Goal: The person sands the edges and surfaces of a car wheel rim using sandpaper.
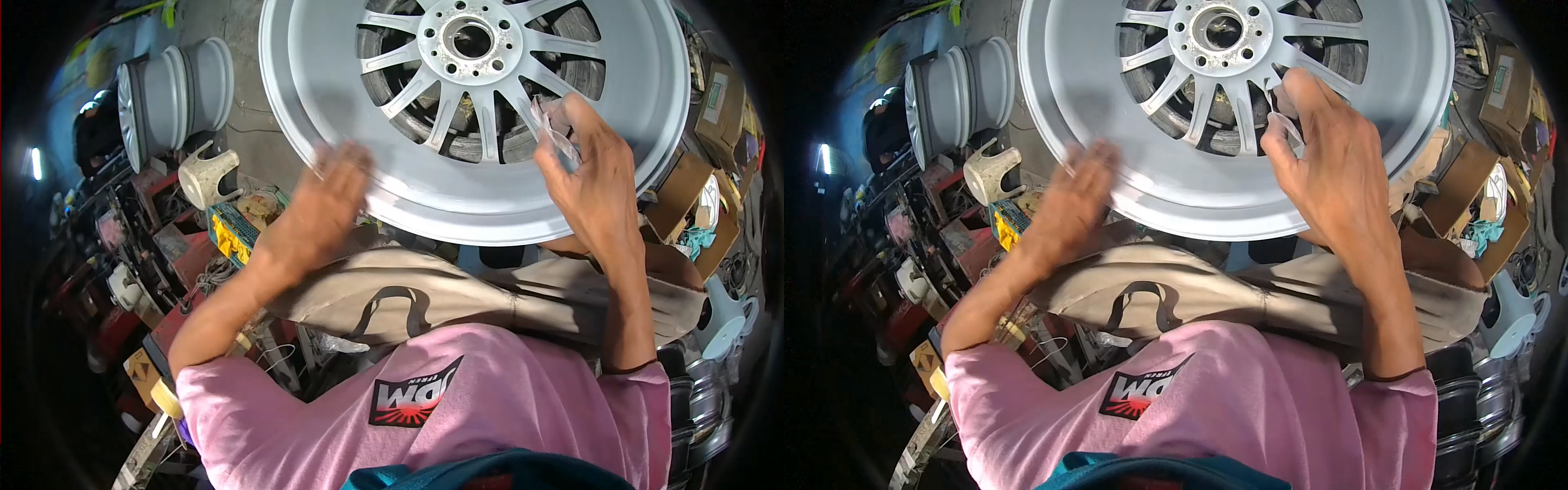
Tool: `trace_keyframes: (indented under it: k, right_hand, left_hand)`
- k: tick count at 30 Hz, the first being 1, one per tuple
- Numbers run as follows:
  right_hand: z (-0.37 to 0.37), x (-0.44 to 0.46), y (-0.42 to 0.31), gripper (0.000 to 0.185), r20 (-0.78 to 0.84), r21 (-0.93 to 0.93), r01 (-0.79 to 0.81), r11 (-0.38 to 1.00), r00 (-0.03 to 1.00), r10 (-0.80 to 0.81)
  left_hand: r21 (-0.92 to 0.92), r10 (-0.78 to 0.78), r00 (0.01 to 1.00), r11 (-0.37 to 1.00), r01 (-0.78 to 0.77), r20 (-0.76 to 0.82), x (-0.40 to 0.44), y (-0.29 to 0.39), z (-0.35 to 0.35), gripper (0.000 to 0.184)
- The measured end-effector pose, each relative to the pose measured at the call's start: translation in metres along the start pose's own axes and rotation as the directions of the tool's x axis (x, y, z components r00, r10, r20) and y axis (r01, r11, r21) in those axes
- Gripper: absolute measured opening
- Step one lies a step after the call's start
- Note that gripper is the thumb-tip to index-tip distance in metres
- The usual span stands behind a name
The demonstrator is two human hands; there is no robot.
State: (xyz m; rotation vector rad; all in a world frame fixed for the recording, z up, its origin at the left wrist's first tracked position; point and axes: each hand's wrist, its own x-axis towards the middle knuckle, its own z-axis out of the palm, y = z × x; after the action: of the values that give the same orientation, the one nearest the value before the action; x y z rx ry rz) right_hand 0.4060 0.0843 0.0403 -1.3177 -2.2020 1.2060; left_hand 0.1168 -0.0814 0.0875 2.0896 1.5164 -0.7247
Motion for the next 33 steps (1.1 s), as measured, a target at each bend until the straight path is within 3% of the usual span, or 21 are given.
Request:
trace_keyframes:
  k: [1, 3, 6, 8, 9, 10, 11, 13, 17, 19, 20, 22, 25, 31, 33]
  right_hand:
    - [0.001, 0.0, 0.001, 0.023, 0.002, 0.002, -0.002, 1.0, 1.0, 0.002]
    - [0.003, 0.001, 0.002, 0.025, 0.023, -0.032, 0.002, 0.999, 1.0, -0.001]
    - [0.0, 0.001, 0.002, 0.027, 0.053, -0.002, 0.011, 1.0, 0.999, -0.011]
    - [0.003, 0.0, 0.005, 0.027, 0.047, -0.004, 0.03, 1.0, 0.998, -0.03]
    - [0.003, 0.0, 0.006, 0.027, 0.041, -0.011, 0.052, 0.999, 0.998, -0.052]
    - [0.004, 0.0, 0.005, 0.027, 0.038, -0.007, 0.051, 0.999, 0.998, -0.051]
    - [0.003, 0.001, 0.004, 0.027, 0.044, -0.042, 0.05, 0.998, 0.998, -0.048]
    - [0.001, 0.0, 0.004, 0.027, 0.051, -0.083, 0.042, 0.996, 0.998, -0.038]
    - [0.003, 0.0, 0.004, 0.027, 0.036, -0.092, 0.085, 0.992, 0.996, -0.082]
    - [0.003, 0.0, 0.003, 0.027, 0.014, -0.096, 0.107, 0.99, 0.994, -0.107]
    - [0.002, 0.0, 0.002, 0.026, 0.044, -0.113, 0.096, 0.989, 0.995, -0.092]
    - [0.002, 0.001, 0.001, 0.026, 0.074, -0.127, 0.088, 0.988, 0.994, -0.079]
    - [0.002, 0.0, 0.003, 0.027, 0.057, -0.121, 0.109, 0.987, 0.993, -0.103]
    - [0.002, 0.0, 0.004, 0.029, 0.087, -0.118, 0.101, 0.988, 0.992, -0.091]
    - [0.003, 0.0, 0.002, 0.029, 0.027, -0.103, 0.113, 0.988, 0.993, -0.111]
  left_hand:
    - [-0.092, 0.079, 0.996, 0.993, -0.077, 0.026, 0.005, 0.02, -0.009, 0.071]
    - [-0.486, 0.153, 0.974, 0.847, -0.215, -0.164, 0.015, 0.055, -0.009, 0.081]
    - [-0.555, 0.211, 0.963, 0.787, -0.269, -0.168, 0.017, 0.042, -0.004, 0.084]
    - [-0.433, 0.086, 0.995, 0.896, -0.098, -0.047, 0.01, 0.001, -0.009, 0.077]
    - [-0.133, 0.003, 1.0, 0.991, -0.003, 0.002, 0.007, -0.028, 0.003, 0.072]
    - [0.117, -0.058, 0.997, 0.991, 0.064, -0.054, 0.005, -0.045, 0.0, 0.072]
    - [0.229, -0.151, 0.983, 0.958, 0.172, -0.103, 0.004, -0.06, -0.001, 0.073]
    - [0.322, -0.137, 0.977, 0.928, 0.185, -0.166, 0.007, -0.067, -0.005, 0.072]
    - [0.22, -0.069, 0.997, 0.972, 0.077, -0.046, 0.011, -0.04, 0.013, 0.076]
    - [-0.023, 0.035, 0.999, 0.999, -0.035, 0.0, 0.013, -0.02, 0.01, 0.08]
    - [-0.026, 0.035, 0.999, 0.999, -0.035, 0.002, 0.017, -0.014, 0.004, 0.08]
    - [-0.264, 0.036, 0.994, 0.965, -0.007, 0.107, 0.023, -0.006, -0.013, 0.081]
    - [-0.264, 0.089, 0.995, 0.961, -0.077, 0.033, 0.022, 0.0, -0.01, 0.079]
    - [-0.275, 0.093, 0.994, 0.958, -0.076, 0.052, 0.021, 0.004, -0.015, 0.076]
    - [-0.289, 0.084, 0.995, 0.955, -0.065, 0.054, 0.017, 0.007, -0.018, 0.073]
